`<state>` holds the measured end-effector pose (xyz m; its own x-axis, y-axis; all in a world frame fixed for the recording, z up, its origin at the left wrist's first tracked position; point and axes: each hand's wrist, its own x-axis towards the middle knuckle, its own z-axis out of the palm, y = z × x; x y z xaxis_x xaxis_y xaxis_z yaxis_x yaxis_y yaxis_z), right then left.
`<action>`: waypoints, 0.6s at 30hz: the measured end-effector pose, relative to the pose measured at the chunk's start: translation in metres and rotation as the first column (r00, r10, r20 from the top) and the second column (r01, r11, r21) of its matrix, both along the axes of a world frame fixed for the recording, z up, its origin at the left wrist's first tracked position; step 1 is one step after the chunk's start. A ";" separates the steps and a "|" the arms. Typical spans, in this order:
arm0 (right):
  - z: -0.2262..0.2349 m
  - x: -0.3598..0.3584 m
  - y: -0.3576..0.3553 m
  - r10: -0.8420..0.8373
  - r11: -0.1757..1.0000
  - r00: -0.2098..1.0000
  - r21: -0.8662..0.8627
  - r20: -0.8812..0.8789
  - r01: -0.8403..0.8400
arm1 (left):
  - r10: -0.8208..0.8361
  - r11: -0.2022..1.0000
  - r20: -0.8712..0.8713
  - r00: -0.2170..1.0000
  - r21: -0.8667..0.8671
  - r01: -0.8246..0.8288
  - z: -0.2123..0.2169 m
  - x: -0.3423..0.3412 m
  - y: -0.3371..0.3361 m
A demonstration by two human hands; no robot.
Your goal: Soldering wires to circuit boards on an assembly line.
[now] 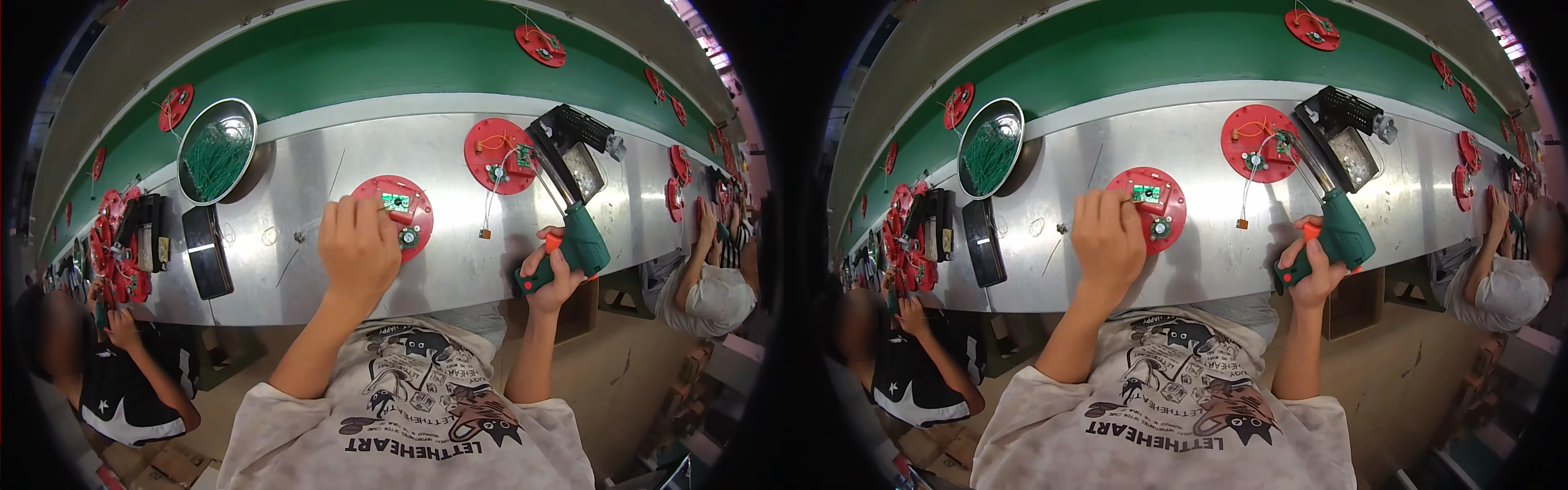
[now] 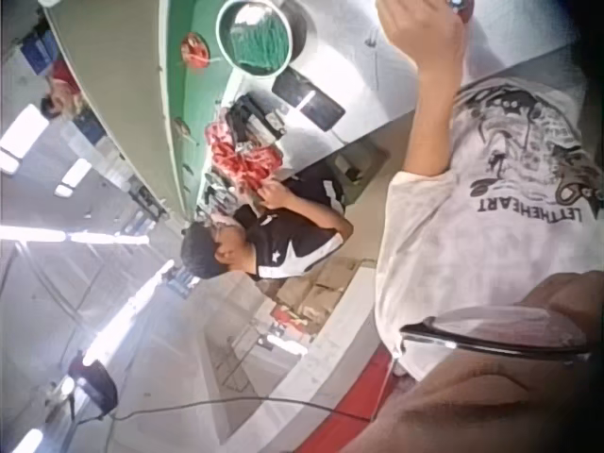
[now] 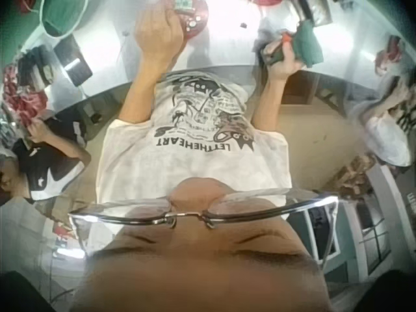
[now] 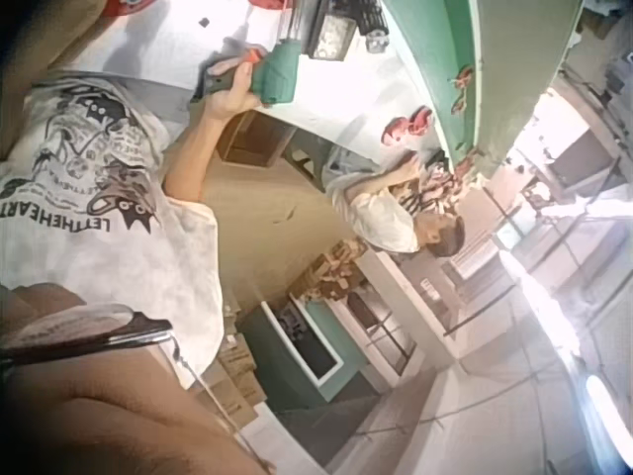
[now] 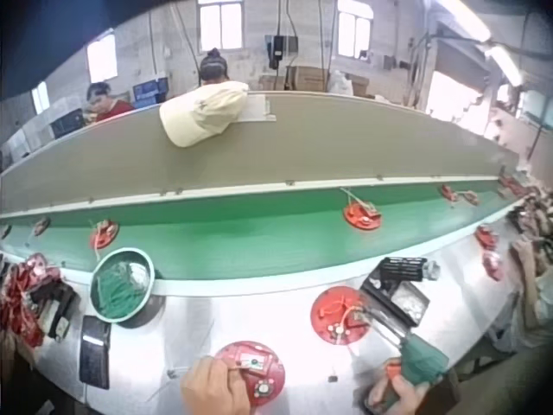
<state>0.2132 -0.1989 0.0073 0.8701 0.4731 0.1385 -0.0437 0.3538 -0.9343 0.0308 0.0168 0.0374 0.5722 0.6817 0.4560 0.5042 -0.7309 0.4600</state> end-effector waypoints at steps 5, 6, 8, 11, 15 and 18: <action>0.000 -0.001 -0.002 -0.022 1.000 1.000 -0.004 0.011 0.022 | -0.055 0.984 0.026 0.998 0.168 0.050 -0.020 0.013 -0.007; 0.001 -0.001 -0.001 -0.024 1.000 1.000 -0.001 0.020 0.024 | -0.119 0.980 0.016 0.993 0.163 0.115 -0.024 0.011 -0.006; 0.000 -0.002 0.000 -0.026 1.000 1.000 0.009 0.004 0.026 | -0.256 0.961 0.023 0.966 0.112 0.252 -0.031 -0.002 0.016; 0.000 -0.002 -0.001 -0.021 1.000 1.000 0.006 0.002 0.021 | -0.456 0.889 0.062 0.888 0.073 0.451 -0.015 -0.030 0.063; 0.003 -0.007 0.000 0.013 0.996 0.998 -0.090 0.069 -0.007 | -0.263 0.952 0.178 0.948 0.208 0.225 0.018 -0.060 0.064; 0.014 -0.030 0.008 0.066 0.997 0.997 -0.046 0.041 -0.064 | -0.135 0.962 0.278 0.951 -0.192 0.193 0.029 -0.075 0.023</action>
